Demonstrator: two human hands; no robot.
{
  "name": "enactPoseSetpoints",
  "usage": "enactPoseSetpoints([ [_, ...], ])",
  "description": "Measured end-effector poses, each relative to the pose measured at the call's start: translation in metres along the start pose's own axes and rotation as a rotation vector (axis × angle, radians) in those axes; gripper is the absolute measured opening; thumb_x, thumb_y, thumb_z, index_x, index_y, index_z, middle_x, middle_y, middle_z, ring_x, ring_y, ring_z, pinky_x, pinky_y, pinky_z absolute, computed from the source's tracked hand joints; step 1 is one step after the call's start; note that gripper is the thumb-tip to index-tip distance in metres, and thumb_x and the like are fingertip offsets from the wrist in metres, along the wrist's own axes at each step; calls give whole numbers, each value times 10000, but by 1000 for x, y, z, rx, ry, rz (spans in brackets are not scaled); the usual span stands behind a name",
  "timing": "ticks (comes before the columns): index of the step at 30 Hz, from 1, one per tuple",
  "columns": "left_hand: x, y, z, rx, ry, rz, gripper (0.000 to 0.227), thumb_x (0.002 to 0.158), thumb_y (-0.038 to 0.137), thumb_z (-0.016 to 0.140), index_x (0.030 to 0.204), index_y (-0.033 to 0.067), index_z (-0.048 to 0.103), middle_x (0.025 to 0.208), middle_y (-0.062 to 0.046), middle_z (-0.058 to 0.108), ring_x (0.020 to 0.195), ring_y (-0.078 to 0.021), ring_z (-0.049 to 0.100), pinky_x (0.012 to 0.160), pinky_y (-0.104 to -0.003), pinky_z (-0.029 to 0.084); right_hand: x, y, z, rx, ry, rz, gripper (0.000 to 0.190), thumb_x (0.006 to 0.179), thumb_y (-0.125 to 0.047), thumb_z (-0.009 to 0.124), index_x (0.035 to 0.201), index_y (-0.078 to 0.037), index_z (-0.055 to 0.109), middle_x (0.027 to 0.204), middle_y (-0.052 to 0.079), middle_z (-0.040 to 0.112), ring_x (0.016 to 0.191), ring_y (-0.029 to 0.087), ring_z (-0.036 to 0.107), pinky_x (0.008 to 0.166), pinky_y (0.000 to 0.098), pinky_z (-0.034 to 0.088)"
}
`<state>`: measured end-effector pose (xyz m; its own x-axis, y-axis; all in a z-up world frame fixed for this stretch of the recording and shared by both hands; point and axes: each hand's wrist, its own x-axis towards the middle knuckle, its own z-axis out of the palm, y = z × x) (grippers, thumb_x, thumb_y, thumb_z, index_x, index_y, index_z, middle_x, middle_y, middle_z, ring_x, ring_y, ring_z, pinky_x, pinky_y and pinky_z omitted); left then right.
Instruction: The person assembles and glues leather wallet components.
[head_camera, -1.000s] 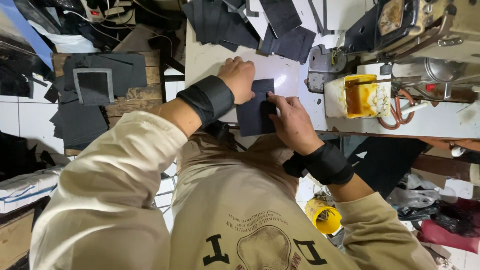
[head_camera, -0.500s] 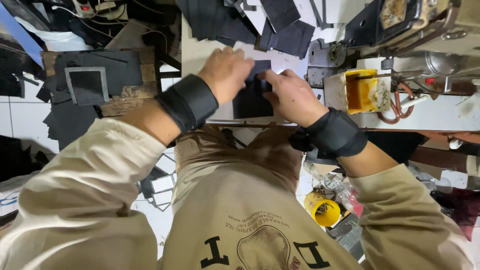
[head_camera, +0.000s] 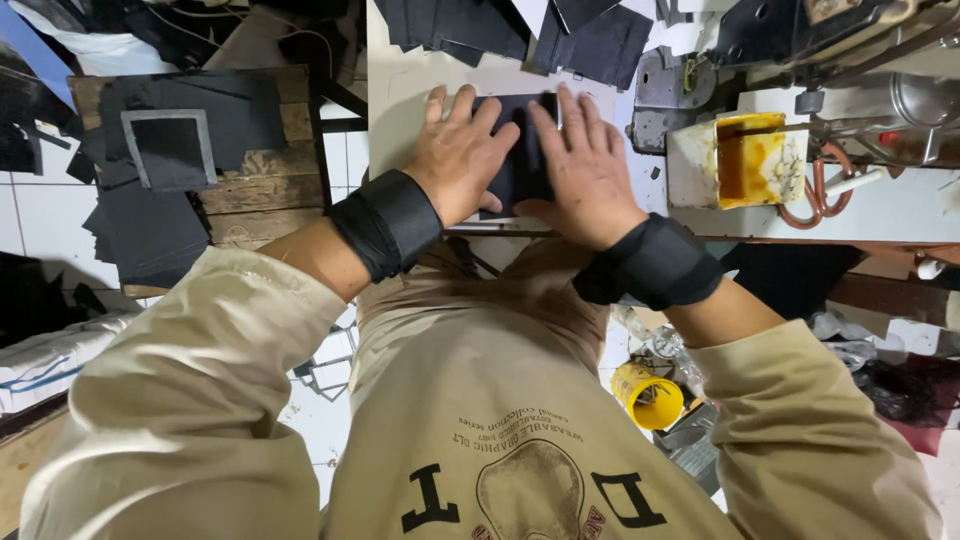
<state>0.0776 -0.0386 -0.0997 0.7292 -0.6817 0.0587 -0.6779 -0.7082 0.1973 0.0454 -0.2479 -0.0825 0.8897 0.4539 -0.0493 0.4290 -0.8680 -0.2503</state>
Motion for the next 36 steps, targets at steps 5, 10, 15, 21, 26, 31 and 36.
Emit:
enactPoseSetpoints([
  [5, 2, 1, -4, -27, -80, -49, 899, 577, 501, 942, 1284, 77, 583, 1324, -213, 488, 1339, -448, 356, 1117, -689, 212, -18, 24, -6, -38, -68, 115, 1215, 658, -493, 929, 1596, -95, 267, 1614, 304, 218, 1461, 516, 244, 1110, 618, 278],
  [10, 6, 5, -12, -42, -142, -108, 982, 567, 516, 952, 1327, 47, 541, 1346, -245, 453, 1370, -465, 319, 1129, -698, 176, -19, 28, 1, -8, -40, 112, 1158, 707, -419, 915, 1631, -130, 279, 1645, 279, 244, 1492, 496, 266, 1130, 603, 314],
  [15, 9, 8, -16, 7, -188, -144, 1157, 541, 519, 958, 1451, 41, 426, 1411, -264, 409, 1401, -478, 273, 1123, -700, 163, -9, 15, -8, -32, -23, 175, 1128, 677, -442, 914, 1570, -126, 301, 1610, 269, 268, 1453, 468, 295, 1072, 607, 337],
  [21, 14, 8, -13, 15, -169, -157, 1277, 519, 529, 972, 1509, 14, 349, 1393, -278, 443, 1352, -436, 348, 1102, -641, 231, -8, 27, 7, -15, 109, 241, 1068, 785, -452, 901, 1627, -157, 313, 1639, 239, 312, 1451, 459, 350, 1056, 624, 365],
  [26, 18, 13, -31, 16, -198, -178, 1266, 496, 492, 988, 1477, -34, 384, 1287, -210, 517, 1264, -386, 453, 1044, -551, 356, -31, 11, -11, -8, 96, 193, 1163, 640, -448, 939, 1579, -154, 320, 1589, 252, 319, 1409, 479, 353, 1060, 607, 363],
  [31, 23, -1, -22, 31, -194, -196, 962, 515, 392, 1012, 1204, -41, 500, 1205, -208, 517, 1187, -388, 491, 969, -496, 412, -44, 18, -5, 71, 148, 133, 1170, 608, -403, 964, 1552, -123, 331, 1554, 275, 332, 1366, 513, 365, 1067, 578, 357],
  [36, -2, 1, -37, -551, 207, 43, 536, 755, 78, 864, 1120, -7, 481, 971, -172, 646, 959, -390, 648, 809, -434, 512, -53, 20, -11, 426, 312, 40, 906, 811, -274, 894, 1530, -15, 407, 1468, 242, 551, 1318, 393, 502, 1106, 463, 426],
])
